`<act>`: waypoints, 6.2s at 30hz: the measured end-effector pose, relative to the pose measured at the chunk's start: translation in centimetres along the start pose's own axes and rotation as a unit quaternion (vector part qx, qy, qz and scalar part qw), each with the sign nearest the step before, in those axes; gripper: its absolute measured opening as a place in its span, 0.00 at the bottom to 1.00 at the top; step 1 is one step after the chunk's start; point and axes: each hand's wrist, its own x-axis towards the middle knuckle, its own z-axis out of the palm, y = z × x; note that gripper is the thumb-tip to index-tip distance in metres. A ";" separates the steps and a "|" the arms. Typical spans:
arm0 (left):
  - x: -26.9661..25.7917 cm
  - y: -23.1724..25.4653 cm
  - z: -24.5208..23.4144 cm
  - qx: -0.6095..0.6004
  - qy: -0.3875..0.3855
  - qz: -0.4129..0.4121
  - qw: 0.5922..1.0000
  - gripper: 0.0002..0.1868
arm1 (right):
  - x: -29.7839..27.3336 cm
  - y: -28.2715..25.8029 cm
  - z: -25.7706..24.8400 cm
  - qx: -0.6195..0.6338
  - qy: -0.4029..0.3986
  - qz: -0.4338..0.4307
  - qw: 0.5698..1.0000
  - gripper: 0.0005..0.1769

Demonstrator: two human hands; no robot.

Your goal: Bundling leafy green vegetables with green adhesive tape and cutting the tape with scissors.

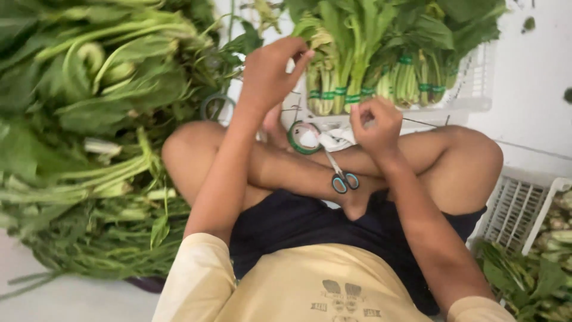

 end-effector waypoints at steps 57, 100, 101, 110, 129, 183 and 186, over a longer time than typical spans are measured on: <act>-28.6 -2.0 -18.9 0.218 0.443 -0.416 0.764 0.12 | 3.3 -31.6 25.5 0.081 -0.284 -0.367 0.882 0.12; -31.5 -4.8 -14.3 0.070 0.645 -0.214 0.730 0.27 | 2.2 -34.5 25.8 0.238 -0.644 0.058 0.725 0.11; -31.2 -4.7 -14.6 0.013 0.668 -0.228 0.708 0.24 | 2.2 -34.8 25.3 0.268 -0.646 0.068 0.711 0.10; -33.3 -5.8 -11.3 -0.173 0.678 -0.249 0.670 0.28 | 3.5 -37.6 18.5 0.322 -0.657 0.129 0.669 0.19; -20.8 4.6 -14.8 -0.523 0.284 -0.298 0.746 0.24 | -3.0 -19.3 6.7 0.451 -0.422 0.384 0.687 0.29; -15.1 1.9 11.4 -0.567 -0.143 -0.482 0.653 0.32 | -7.0 2.5 2.3 -0.030 -0.114 0.162 0.980 0.12; -15.5 2.0 11.5 -0.556 -0.147 -0.493 0.653 0.35 | -9.6 4.4 0.7 0.128 -0.044 0.293 0.946 0.16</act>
